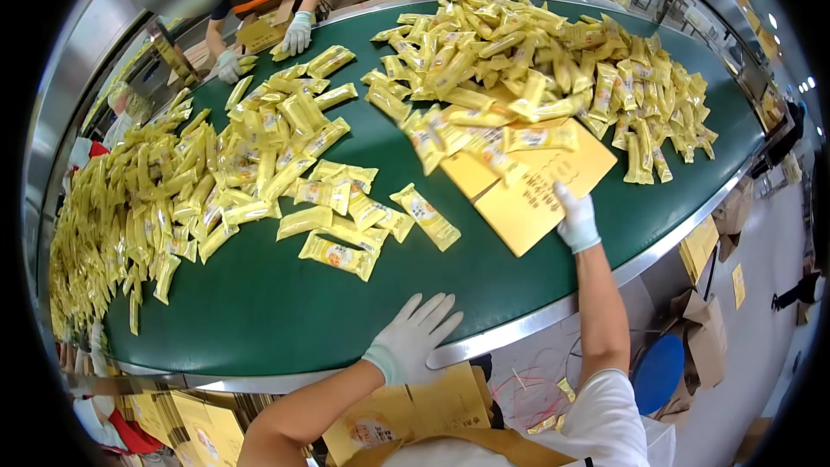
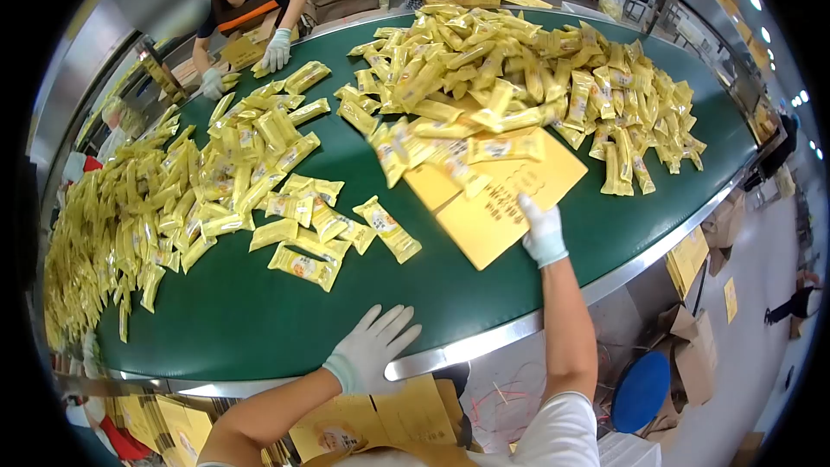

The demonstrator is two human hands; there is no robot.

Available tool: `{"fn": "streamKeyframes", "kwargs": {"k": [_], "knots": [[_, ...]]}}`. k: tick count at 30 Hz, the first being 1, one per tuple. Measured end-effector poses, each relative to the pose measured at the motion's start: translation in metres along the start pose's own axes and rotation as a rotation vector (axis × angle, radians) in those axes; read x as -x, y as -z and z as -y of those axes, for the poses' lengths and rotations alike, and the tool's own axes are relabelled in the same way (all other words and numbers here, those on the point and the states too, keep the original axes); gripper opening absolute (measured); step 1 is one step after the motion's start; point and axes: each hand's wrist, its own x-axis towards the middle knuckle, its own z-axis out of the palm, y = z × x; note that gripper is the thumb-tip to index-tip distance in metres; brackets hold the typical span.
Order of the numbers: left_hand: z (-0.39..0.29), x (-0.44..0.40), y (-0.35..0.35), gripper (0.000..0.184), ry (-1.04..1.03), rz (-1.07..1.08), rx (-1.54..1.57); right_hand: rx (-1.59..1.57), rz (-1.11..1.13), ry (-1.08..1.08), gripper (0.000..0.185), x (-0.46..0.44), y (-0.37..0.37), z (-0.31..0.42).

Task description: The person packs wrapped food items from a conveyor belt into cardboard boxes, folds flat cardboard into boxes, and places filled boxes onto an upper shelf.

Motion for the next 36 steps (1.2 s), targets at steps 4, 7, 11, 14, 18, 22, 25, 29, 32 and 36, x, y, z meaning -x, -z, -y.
{"fn": "streamKeyframes", "kwargs": {"k": [4, 7, 11, 14, 18, 22, 25, 29, 32, 36], "knots": [[-0.002, 0.003, -0.006, 0.09, -0.002, -0.058, -0.015, 0.215, 0.09, 0.021, 0.035, 0.042, -0.048, -0.001], [-0.004, 0.003, -0.007, 0.091, 0.003, -0.054, -0.06, 0.495, 0.218, 0.115, 0.032, 0.069, -0.108, 0.023], [-0.005, 0.004, -0.01, 0.092, 0.013, -0.082, -0.041, 0.528, 0.264, 0.118, 0.03, 0.106, -0.162, 0.044], [-0.007, 0.007, -0.008, 0.091, 0.025, -0.079, -0.029, 0.508, 0.132, 0.195, 0.036, 0.126, -0.145, 0.062], [-0.004, 0.006, -0.015, 0.091, 0.03, -0.087, -0.006, 0.29, -0.178, 0.17, 0.041, 0.16, -0.074, 0.095], [-0.004, 0.005, -0.011, 0.09, 0.025, -0.071, -0.039, 0.063, -0.462, -0.034, 0.041, 0.196, 0.039, 0.109], [-0.004, 0.004, -0.009, 0.091, 0.015, -0.061, -0.064, 0.015, -0.478, -0.047, 0.044, 0.205, 0.065, 0.118], [0.0, 0.002, -0.009, 0.09, 0.012, -0.029, -0.014, 0.009, -0.463, -0.044, 0.045, 0.131, 0.061, 0.097], [0.002, -0.005, -0.001, 0.088, -0.001, 0.025, 0.021, 0.14, -0.578, -0.074, 0.041, -0.002, 0.047, 0.025], [0.007, -0.016, 0.003, 0.092, -0.024, 0.1, 0.058, -0.184, -0.215, -0.143, 0.042, -0.17, 0.021, -0.039]]}}
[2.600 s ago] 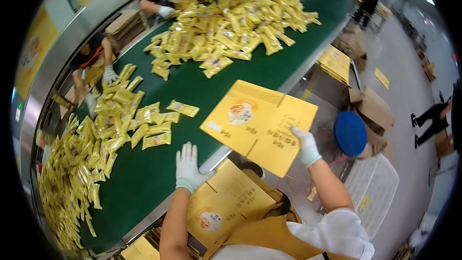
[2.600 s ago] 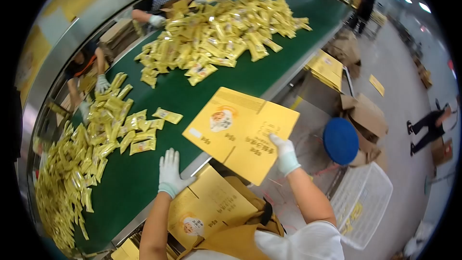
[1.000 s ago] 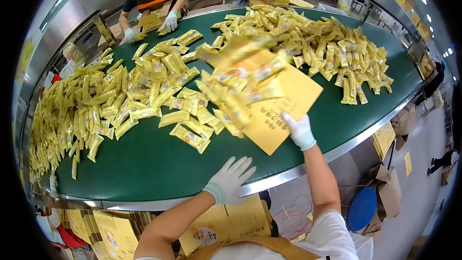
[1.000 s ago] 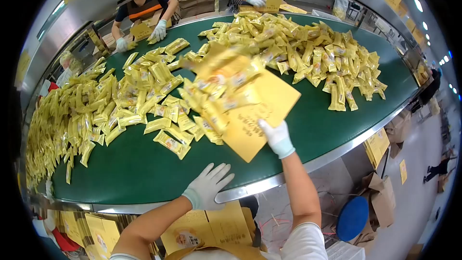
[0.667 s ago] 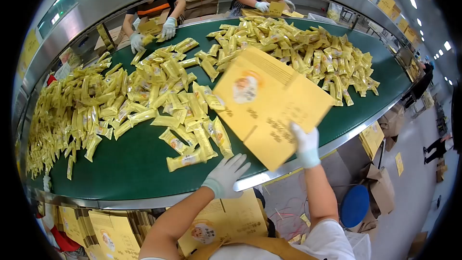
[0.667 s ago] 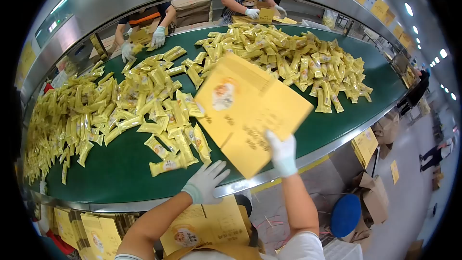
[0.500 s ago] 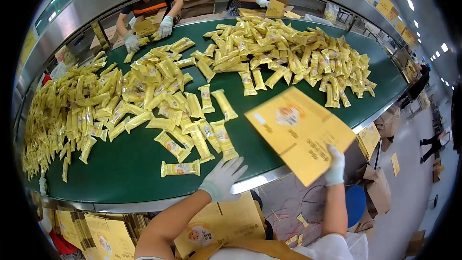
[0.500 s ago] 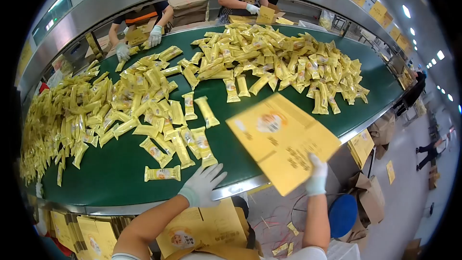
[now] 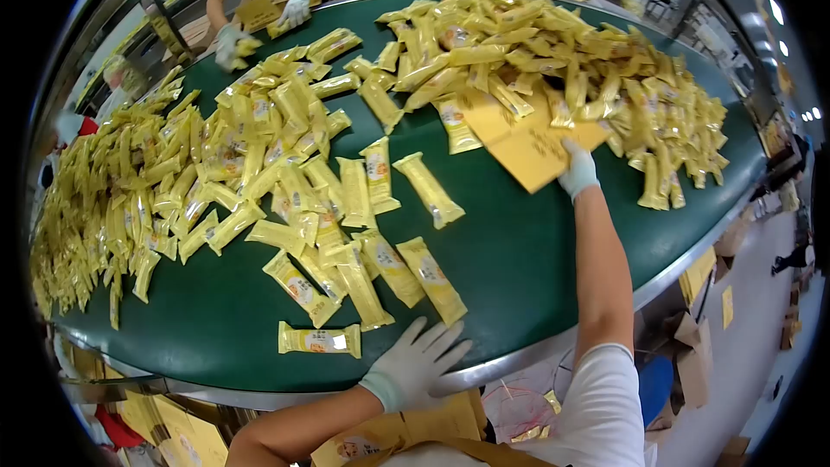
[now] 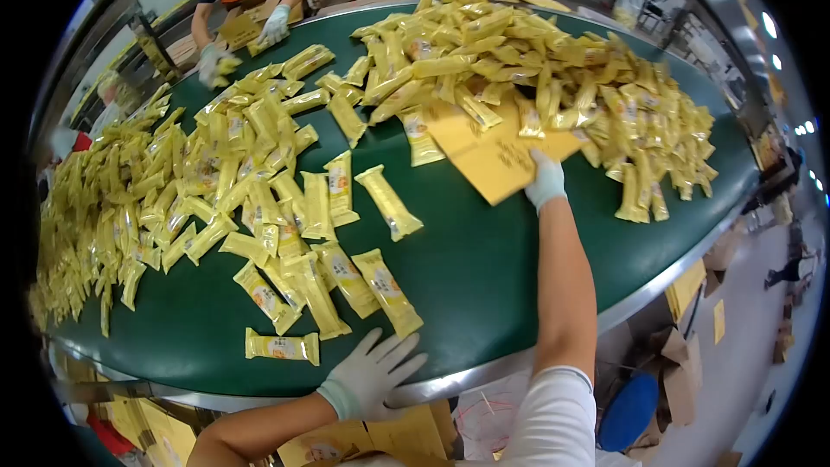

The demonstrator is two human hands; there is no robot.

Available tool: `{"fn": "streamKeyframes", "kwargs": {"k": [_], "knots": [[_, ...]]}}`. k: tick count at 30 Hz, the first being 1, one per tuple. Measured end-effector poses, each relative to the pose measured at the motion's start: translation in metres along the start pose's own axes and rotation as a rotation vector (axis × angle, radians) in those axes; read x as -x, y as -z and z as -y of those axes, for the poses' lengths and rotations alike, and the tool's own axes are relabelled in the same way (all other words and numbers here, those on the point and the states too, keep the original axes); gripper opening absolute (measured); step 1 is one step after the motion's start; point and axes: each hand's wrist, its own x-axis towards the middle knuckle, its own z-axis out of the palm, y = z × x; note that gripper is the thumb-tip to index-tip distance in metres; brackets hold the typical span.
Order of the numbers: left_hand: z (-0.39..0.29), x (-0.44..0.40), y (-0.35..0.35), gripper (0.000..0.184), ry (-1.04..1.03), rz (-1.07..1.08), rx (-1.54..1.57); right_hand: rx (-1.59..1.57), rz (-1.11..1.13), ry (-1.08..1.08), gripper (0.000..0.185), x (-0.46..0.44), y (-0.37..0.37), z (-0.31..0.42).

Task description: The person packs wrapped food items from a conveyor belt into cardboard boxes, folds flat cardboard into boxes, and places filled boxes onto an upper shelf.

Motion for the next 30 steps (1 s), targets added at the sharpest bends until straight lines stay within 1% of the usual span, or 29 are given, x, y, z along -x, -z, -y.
{"fn": "streamKeyframes", "kwargs": {"k": [1, 2, 3, 5, 8, 9, 12, 14, 16, 17, 20, 24, 27, 28, 30], "knots": [[0.001, 0.001, 0.001, 0.093, -0.005, 0.019, 0.012, -0.071, 0.004, 0.027, 0.043, -0.018, -0.028, -0.017], [0.001, 0.002, 0.001, 0.095, 0.001, 0.009, 0.033, -0.071, -0.09, -0.009, 0.038, -0.014, -0.063, -0.019], [0.003, 0.003, -0.002, 0.095, -0.003, -0.005, 0.06, -0.093, -0.018, -0.048, 0.038, -0.034, -0.057, -0.027], [0.005, 0.002, -0.006, 0.095, -0.003, -0.006, 0.107, -0.129, 0.045, -0.148, 0.036, -0.049, -0.055, -0.024], [0.004, 0.002, -0.003, 0.095, 0.002, -0.023, 0.107, -0.095, 0.142, -0.076, 0.041, -0.042, -0.051, -0.026], [0.004, 0.003, -0.002, 0.095, 0.001, -0.018, 0.09, -0.084, 0.182, -0.042, 0.044, -0.035, -0.053, -0.025], [0.002, 0.004, 0.003, 0.094, 0.001, 0.006, 0.034, -0.062, 0.198, 0.045, 0.045, -0.009, -0.062, -0.029], [0.0, 0.005, 0.005, 0.094, 0.007, 0.026, 0.01, -0.039, 0.221, 0.063, 0.046, 0.008, -0.07, -0.032], [-0.001, 0.006, 0.004, 0.093, 0.008, 0.011, 0.004, 0.012, 0.26, 0.12, 0.044, 0.024, -0.073, -0.036], [-0.001, 0.007, 0.004, 0.093, 0.01, 0.002, -0.001, 0.032, 0.27, 0.106, 0.047, 0.033, -0.075, -0.036], [0.0, 0.009, -0.003, 0.092, 0.009, -0.057, 0.006, 0.075, 0.346, 0.154, 0.054, 0.07, -0.079, -0.038], [-0.002, 0.014, -0.007, 0.091, -0.002, -0.138, 0.0, 0.152, 0.388, 0.137, 0.058, 0.126, -0.089, -0.033], [-0.003, 0.016, -0.014, 0.091, -0.014, -0.198, -0.008, 0.279, 0.427, 0.205, 0.055, 0.16, -0.099, -0.03], [-0.002, 0.017, -0.014, 0.091, -0.02, -0.201, -0.027, 0.322, 0.421, 0.266, 0.047, 0.176, -0.109, -0.029], [-0.004, 0.019, -0.01, 0.093, -0.018, -0.182, -0.054, 0.569, 0.427, 0.359, 0.04, 0.198, -0.12, -0.027]]}}
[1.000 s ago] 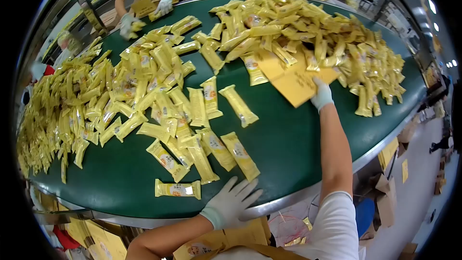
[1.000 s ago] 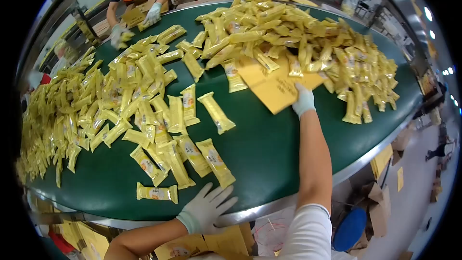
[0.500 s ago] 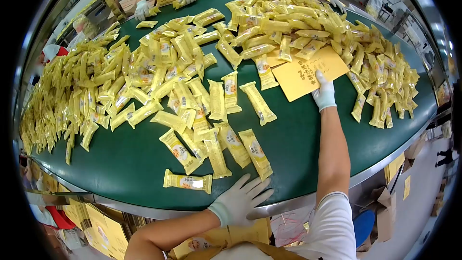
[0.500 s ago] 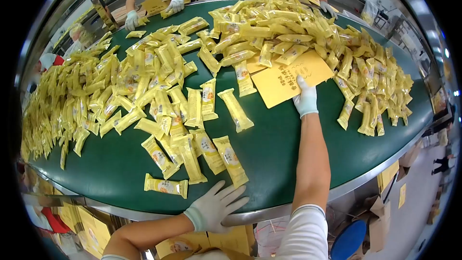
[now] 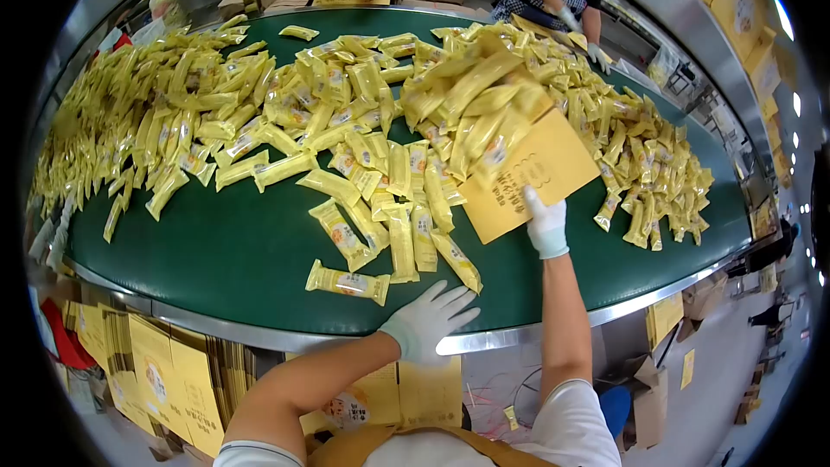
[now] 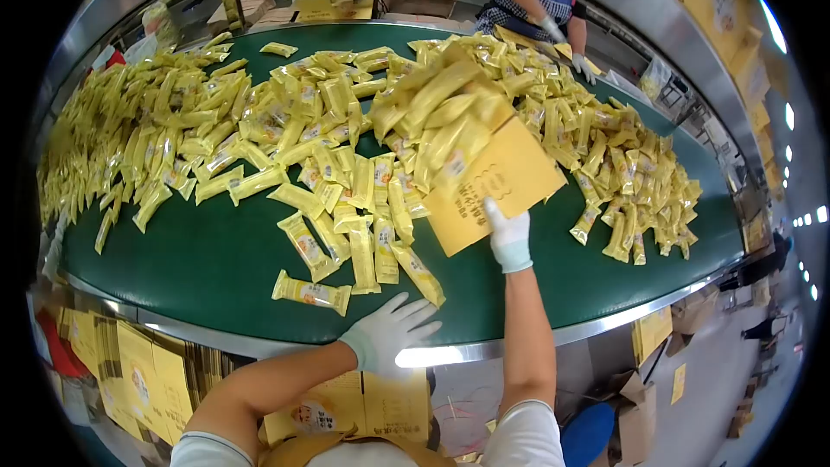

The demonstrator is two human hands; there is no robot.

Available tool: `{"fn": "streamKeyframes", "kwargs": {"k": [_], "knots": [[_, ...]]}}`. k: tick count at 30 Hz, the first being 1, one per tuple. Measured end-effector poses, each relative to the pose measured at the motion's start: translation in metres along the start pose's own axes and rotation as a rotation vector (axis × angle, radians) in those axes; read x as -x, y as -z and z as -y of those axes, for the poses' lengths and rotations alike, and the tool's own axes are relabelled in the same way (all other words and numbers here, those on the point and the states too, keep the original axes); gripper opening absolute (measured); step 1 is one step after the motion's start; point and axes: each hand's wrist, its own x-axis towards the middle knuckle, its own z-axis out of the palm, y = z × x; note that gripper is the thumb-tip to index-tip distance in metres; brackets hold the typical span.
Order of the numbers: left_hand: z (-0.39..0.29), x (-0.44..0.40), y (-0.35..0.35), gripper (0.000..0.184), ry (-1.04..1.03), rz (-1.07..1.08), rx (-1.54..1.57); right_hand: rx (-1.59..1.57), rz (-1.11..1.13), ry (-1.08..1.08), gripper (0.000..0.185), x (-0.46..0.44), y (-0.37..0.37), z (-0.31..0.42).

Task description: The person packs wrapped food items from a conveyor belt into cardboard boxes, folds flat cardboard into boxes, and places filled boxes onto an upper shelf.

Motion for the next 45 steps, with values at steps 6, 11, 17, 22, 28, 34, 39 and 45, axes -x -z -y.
{"fn": "streamKeyframes", "kwargs": {"k": [6, 11, 17, 22, 28, 34, 39, 45], "knots": [[-0.003, 0.0, -0.017, 0.09, -0.041, -0.227, 0.017, 0.276, 0.133, 0.075, 0.033, 0.054, -0.044, 0.046], [-0.009, 0.005, -0.021, 0.078, -0.037, -0.373, -0.136, 0.322, 0.097, -0.032, 0.026, 0.11, -0.012, 0.097], [-0.011, -0.007, -0.013, 0.061, 0.274, -0.395, -0.254, 0.301, -0.034, 0.066, 0.032, 0.144, 0.019, 0.08], [-0.007, 0.0, -0.02, 0.045, 0.387, -0.43, -0.184, 0.401, 0.089, -0.025, 0.032, 0.169, -0.032, 0.074], [0.005, 0.08, -0.037, 0.039, 0.355, -0.58, -0.171, 0.266, 0.185, -0.142, 0.029, 0.217, -0.094, 0.111], [0.027, 0.155, -0.044, 0.035, 0.305, -0.607, -0.131, 0.354, 0.258, -0.022, 0.03, 0.259, -0.148, 0.106], [0.04, 0.169, -0.042, 0.038, 0.497, -0.591, -0.181, 0.486, 0.133, -0.004, 0.024, 0.272, -0.145, 0.106], [-0.022, 0.188, -0.01, 0.064, 0.53, -0.668, 0.106, 0.26, -0.14, 0.051, 0.029, 0.313, -0.039, 0.16]]}}
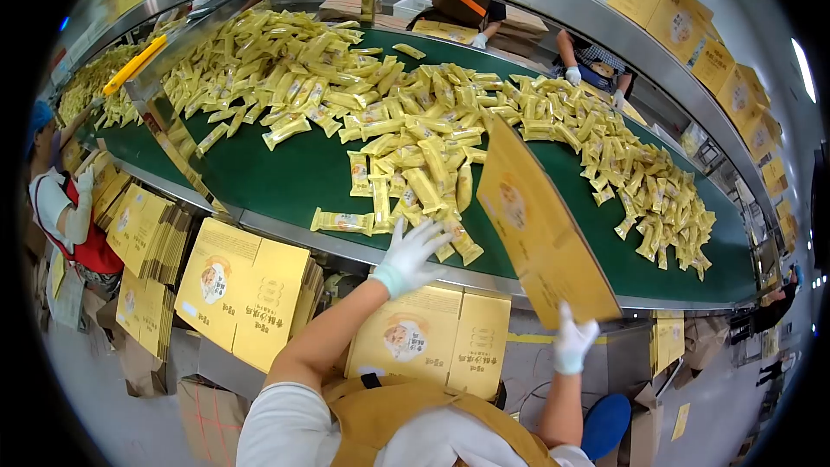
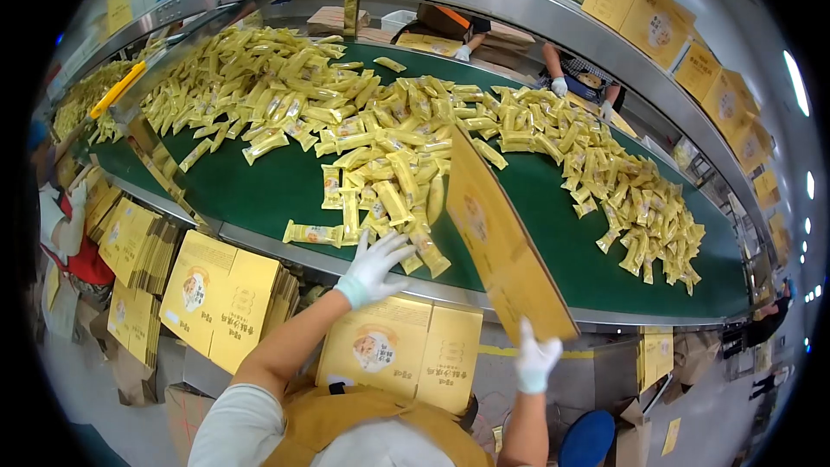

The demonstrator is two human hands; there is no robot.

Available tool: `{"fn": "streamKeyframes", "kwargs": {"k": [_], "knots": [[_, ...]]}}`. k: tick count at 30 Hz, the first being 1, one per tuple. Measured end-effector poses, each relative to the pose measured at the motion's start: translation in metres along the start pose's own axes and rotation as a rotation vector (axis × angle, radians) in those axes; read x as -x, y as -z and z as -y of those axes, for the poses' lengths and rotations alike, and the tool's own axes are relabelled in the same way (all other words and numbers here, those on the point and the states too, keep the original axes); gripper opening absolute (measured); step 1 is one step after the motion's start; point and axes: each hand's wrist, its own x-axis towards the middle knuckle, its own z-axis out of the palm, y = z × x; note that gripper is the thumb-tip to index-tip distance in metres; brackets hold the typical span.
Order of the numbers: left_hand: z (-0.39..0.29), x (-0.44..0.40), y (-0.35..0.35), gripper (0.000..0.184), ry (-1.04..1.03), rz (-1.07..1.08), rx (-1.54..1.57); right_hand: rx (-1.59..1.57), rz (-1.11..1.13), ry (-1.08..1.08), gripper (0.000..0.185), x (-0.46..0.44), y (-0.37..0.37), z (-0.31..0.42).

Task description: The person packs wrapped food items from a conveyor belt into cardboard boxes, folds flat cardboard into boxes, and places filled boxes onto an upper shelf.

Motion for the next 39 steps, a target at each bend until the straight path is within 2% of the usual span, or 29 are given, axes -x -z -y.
{"fn": "streamKeyframes", "kwargs": {"k": [1, 4, 5, 7, 8, 10, 11, 12, 14, 17, 18, 20, 22, 23, 26, 28, 30, 31, 34, 35, 37, 38, 39], "knots": [[-0.011, 0.009, 0.017, 0.086, 0.025, -0.025, 0.1, -0.07, -0.03, 0.033, 0.033, 0.008, 0.023, 0.001], [-0.04, 0.043, 0.049, 0.097, 0.126, -0.351, 0.563, -0.398, 0.01, 0.045, 0.036, 0.026, 0.056, 0.03], [-0.051, 0.051, 0.063, 0.104, 0.097, -0.4, 0.657, -0.299, 0.132, -0.031, 0.04, 0.03, 0.066, 0.023], [-0.064, 0.064, 0.093, 0.092, 0.009, -0.165, 0.733, -0.098, 0.366, -0.178, 0.048, 0.036, 0.095, -0.006], [-0.065, 0.067, 0.101, 0.086, -0.042, -0.043, 0.769, 0.038, 0.496, -0.331, 0.069, 0.035, 0.099, -0.03], [-0.054, 0.08, 0.082, 0.061, -0.233, 0.296, 1.014, -0.038, 0.419, -0.316, 0.081, 0.042, 0.071, -0.037], [-0.068, 0.084, 0.081, 0.045, -0.262, 0.291, 1.044, -0.051, 0.437, -0.247, 0.08, 0.043, 0.07, -0.047], [-0.077, 0.089, 0.084, 0.046, -0.247, 0.408, 1.177, -0.163, 0.332, -0.278, 0.079, 0.044, 0.068, -0.056], [-0.088, 0.089, 0.09, 0.049, -0.535, 0.388, 1.071, -0.38, 0.119, -0.343, 0.079, 0.041, 0.06, -0.065], [-0.1, 0.096, 0.079, 0.051, -0.621, 0.519, 1.166, -0.295, 0.092, -0.242, 0.082, 0.04, 0.042, -0.051], [-0.102, 0.102, 0.074, 0.052, -0.561, 0.488, 1.185, -0.252, 0.085, -0.222, 0.081, 0.042, 0.038, -0.046], [-0.102, 0.108, 0.063, 0.054, -0.468, 0.438, 1.218, -0.338, -0.075, -0.227, 0.072, 0.045, 0.028, -0.051], [-0.102, 0.104, 0.068, 0.05, -0.546, 0.352, 0.958, -0.195, -0.193, -0.168, 0.068, 0.049, 0.018, -0.033], [-0.099, 0.104, 0.069, 0.049, -0.594, 0.322, 0.866, -0.23, -0.257, -0.187, 0.056, 0.051, 0.014, -0.015], [-0.102, 0.097, 0.075, 0.047, -0.695, 0.248, 0.704, -0.224, -0.245, -0.331, 0.048, 0.058, 0.031, -0.021], [-0.105, 0.092, 0.08, 0.045, -0.746, 0.222, 0.632, -0.103, -0.158, -0.386, 0.048, 0.056, 0.04, -0.018], [-0.108, 0.086, 0.084, 0.035, -0.811, 0.196, 0.61, 0.052, -0.084, -0.481, 0.049, 0.053, 0.049, -0.003], [-0.109, 0.081, 0.085, 0.032, -0.841, 0.179, 0.596, 0.106, -0.072, -0.462, 0.052, 0.05, 0.057, -0.016], [-0.119, 0.065, 0.088, 0.026, -0.963, 0.273, 0.672, 0.141, -0.081, -0.544, 0.048, 0.043, 0.048, -0.004], [-0.127, 0.058, 0.084, 0.027, -0.981, 0.211, 0.743, 0.084, -0.05, -0.578, 0.048, 0.041, 0.044, 0.001], [-0.127, 0.053, 0.082, 0.032, -1.016, 0.326, 0.697, -0.032, 0.04, -0.648, 0.048, 0.038, 0.034, 0.014], [-0.127, 0.051, 0.083, 0.035, -1.025, 0.384, 0.674, -0.145, 0.118, -0.506, 0.04, 0.033, 0.033, 0.021], [-0.132, 0.045, 0.086, 0.034, -1.025, 0.295, 0.673, -0.113, 0.247, -0.461, 0.035, 0.024, 0.032, 0.036]]}}
